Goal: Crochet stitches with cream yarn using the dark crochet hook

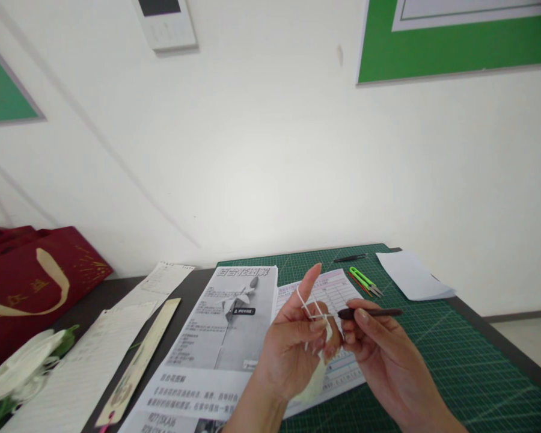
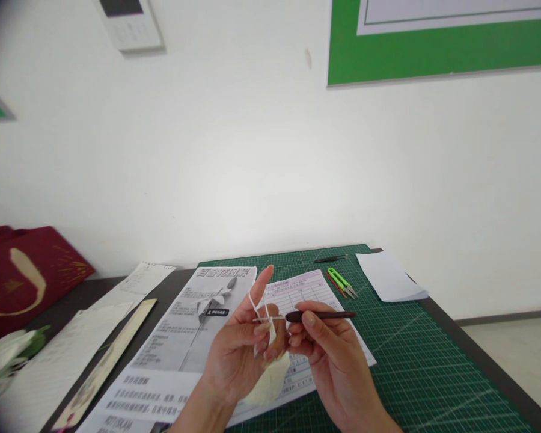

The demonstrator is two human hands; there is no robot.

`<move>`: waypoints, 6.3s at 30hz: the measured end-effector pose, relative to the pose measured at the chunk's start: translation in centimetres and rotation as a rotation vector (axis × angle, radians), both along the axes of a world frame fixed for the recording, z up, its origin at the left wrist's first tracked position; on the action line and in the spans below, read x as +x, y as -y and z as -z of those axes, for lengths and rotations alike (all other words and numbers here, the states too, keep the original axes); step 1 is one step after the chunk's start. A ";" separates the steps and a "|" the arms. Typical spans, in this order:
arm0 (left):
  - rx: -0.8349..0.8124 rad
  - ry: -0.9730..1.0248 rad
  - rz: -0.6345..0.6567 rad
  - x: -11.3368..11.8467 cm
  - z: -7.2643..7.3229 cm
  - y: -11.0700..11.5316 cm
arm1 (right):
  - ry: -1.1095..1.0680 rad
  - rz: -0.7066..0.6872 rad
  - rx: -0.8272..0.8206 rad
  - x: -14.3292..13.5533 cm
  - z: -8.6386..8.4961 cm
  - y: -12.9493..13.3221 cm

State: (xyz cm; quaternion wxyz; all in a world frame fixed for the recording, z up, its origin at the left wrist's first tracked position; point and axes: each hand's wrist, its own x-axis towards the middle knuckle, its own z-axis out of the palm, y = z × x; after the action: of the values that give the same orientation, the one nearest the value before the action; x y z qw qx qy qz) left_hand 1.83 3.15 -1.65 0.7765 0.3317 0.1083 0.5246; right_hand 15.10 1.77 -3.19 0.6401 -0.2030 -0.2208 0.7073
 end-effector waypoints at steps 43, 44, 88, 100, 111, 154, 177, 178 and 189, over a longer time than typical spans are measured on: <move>-0.020 0.007 0.020 0.0 -0.3 0.0 | -0.048 -0.049 0.044 0.0 0.2 0.0; -0.020 0.006 0.020 0.0 -0.3 0.0 | -0.047 -0.046 0.044 0.0 0.2 0.0; 0.152 0.054 0.238 -1.5 -1.3 0.4 | 0.077 0.056 0.288 0.4 -1.3 1.1; 0.127 0.034 0.232 -1.6 -1.6 0.5 | 0.231 0.146 0.375 1.0 -0.8 1.2; 0.127 -0.008 0.187 -1.8 -1.5 0.5 | 0.303 0.244 0.432 0.8 -0.8 1.8; 0.195 -0.043 0.168 -2.2 -1.3 0.4 | 0.359 0.235 0.556 1.4 -0.4 2.2; 0.212 -0.223 0.059 -1.4 -1.3 -0.1 | 0.064 0.102 0.092 -0.4 -0.2 1.0; 0.217 -0.251 0.023 -1.4 -1.3 0.0 | 0.066 0.107 0.079 -0.3 -0.1 1.1; 0.398 -0.564 -0.282 -1.0 -0.5 0.0 | 0.130 0.147 0.124 -0.8 -0.1 0.7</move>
State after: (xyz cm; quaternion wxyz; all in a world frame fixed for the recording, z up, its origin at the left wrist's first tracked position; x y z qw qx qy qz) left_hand 0.85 3.14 -1.18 0.5567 0.5893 0.2585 0.5253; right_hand 14.28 1.10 -3.07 0.6858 -0.2239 -0.2897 0.6290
